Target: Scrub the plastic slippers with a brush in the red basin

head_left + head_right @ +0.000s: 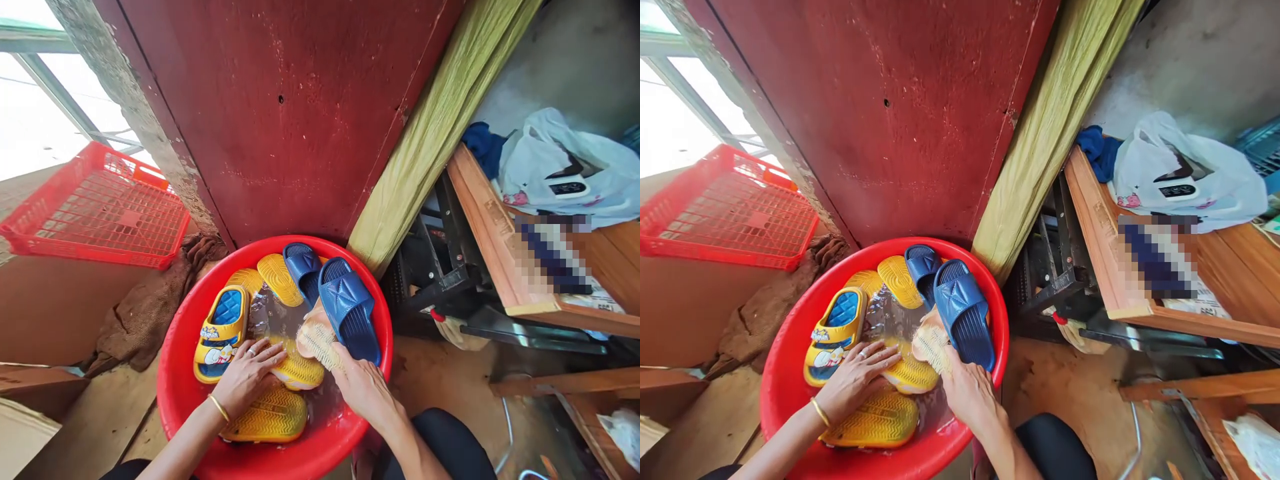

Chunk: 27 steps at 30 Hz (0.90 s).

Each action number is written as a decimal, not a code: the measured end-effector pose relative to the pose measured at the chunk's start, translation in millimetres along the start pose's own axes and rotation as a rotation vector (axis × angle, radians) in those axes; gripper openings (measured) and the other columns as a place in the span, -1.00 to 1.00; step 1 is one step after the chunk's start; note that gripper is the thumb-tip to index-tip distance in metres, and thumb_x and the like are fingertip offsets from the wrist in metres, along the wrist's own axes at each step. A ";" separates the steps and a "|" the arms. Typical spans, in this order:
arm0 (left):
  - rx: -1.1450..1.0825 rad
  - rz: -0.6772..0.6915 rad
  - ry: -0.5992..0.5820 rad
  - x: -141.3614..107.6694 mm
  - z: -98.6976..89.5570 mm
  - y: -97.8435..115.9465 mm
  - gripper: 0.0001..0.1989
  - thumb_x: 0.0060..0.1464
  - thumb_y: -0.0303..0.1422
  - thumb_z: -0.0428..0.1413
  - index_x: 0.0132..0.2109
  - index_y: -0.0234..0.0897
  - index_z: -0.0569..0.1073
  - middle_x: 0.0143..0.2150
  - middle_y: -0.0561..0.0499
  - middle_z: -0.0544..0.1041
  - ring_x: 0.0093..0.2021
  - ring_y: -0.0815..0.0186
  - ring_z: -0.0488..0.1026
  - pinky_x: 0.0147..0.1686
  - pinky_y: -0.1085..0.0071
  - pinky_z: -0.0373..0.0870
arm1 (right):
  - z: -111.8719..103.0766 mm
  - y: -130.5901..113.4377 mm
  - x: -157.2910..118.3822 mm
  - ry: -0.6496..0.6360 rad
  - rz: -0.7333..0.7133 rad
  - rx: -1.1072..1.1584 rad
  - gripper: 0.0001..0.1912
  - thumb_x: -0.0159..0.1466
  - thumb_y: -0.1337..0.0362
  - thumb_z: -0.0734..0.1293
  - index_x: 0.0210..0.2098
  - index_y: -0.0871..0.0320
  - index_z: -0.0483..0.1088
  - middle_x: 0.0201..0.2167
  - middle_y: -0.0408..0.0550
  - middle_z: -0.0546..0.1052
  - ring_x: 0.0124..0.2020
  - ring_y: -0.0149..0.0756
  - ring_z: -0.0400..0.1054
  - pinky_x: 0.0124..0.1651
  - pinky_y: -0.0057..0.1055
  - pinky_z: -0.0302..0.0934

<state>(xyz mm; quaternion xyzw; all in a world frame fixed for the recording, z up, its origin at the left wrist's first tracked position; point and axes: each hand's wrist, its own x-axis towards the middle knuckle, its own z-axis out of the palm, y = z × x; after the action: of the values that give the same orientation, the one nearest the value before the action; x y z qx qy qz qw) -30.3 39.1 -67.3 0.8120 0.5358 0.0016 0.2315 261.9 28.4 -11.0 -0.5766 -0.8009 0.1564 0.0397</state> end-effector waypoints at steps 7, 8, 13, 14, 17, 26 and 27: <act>-0.002 0.219 0.220 -13.8 0.7 -16.0 -0.56 0.35 -0.14 0.00 0.30 0.01 0.43 0.27 0.04 0.53 0.25 0.14 0.42 0.29 0.10 0.19 | -20.2 -0.7 5.3 -0.141 0.096 0.079 -0.44 0.45 0.24 0.14 0.42 -0.01 0.15 -0.16 0.02 0.69 -0.20 -0.06 0.61 -0.20 -0.34 0.32; 0.014 0.264 0.277 -15.6 0.3 -17.9 -0.56 0.34 -0.17 0.02 0.32 0.02 0.41 0.25 0.05 0.55 0.24 0.17 0.43 0.27 0.14 0.21 | -24.8 -0.9 6.8 -0.164 0.111 0.114 -0.43 0.45 0.25 0.14 0.43 -0.02 0.13 -0.12 0.01 0.69 -0.17 -0.07 0.61 -0.19 -0.35 0.32; 0.118 0.430 0.490 -16.5 -4.5 -22.0 -0.45 0.32 -0.29 0.08 0.41 -0.03 0.26 0.23 0.08 0.57 0.22 0.25 0.43 0.26 0.27 0.16 | -36.7 3.3 14.0 -0.258 0.160 0.279 -0.41 0.44 0.25 0.13 0.44 -0.09 0.11 0.04 -0.08 0.64 -0.06 -0.12 0.58 -0.09 -0.35 0.36; 0.129 0.442 0.507 -15.2 -5.2 -22.2 -0.44 0.32 -0.29 0.08 0.42 -0.03 0.25 0.22 0.08 0.57 0.21 0.25 0.43 0.27 0.28 0.15 | -36.0 5.1 14.7 -0.272 0.167 0.297 -0.41 0.44 0.24 0.14 0.45 -0.10 0.10 0.04 -0.09 0.64 -0.08 -0.13 0.59 -0.09 -0.35 0.36; 0.135 0.463 0.536 -10.1 -6.9 -23.6 -0.46 0.32 -0.30 0.08 0.41 -0.02 0.27 0.17 0.08 0.61 0.17 0.26 0.47 0.32 0.25 0.07 | -31.1 10.4 14.3 -0.278 0.183 0.325 -0.38 0.43 0.23 0.15 0.46 -0.13 0.07 0.08 -0.11 0.62 -0.13 -0.15 0.59 -0.10 -0.34 0.38; 0.145 0.529 0.463 7.1 -11.7 -20.1 -0.55 0.26 -0.27 0.15 0.26 -0.13 0.44 0.11 0.02 0.65 0.08 0.24 0.52 0.24 0.27 0.12 | -20.1 8.6 -2.3 -0.210 0.125 0.192 -0.34 0.45 0.22 0.13 0.51 -0.04 -0.04 -0.06 0.00 0.67 -0.18 -0.12 0.59 -0.10 -0.30 0.37; 0.152 0.544 0.470 7.8 -12.2 -16.5 -0.56 0.26 -0.28 0.15 0.26 -0.14 0.45 0.10 0.02 0.66 0.06 0.24 0.53 0.23 0.26 0.12 | -20.0 6.7 -5.0 -0.194 0.126 0.157 -0.33 0.45 0.22 0.14 0.51 -0.04 -0.05 -0.11 -0.01 0.68 -0.20 -0.12 0.59 -0.11 -0.31 0.36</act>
<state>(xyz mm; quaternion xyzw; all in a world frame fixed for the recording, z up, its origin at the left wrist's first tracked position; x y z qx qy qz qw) -44.4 55.7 -64.6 0.9170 0.3375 0.2100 0.0320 274.6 29.7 6.5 -0.6031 -0.7485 0.2759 -0.0027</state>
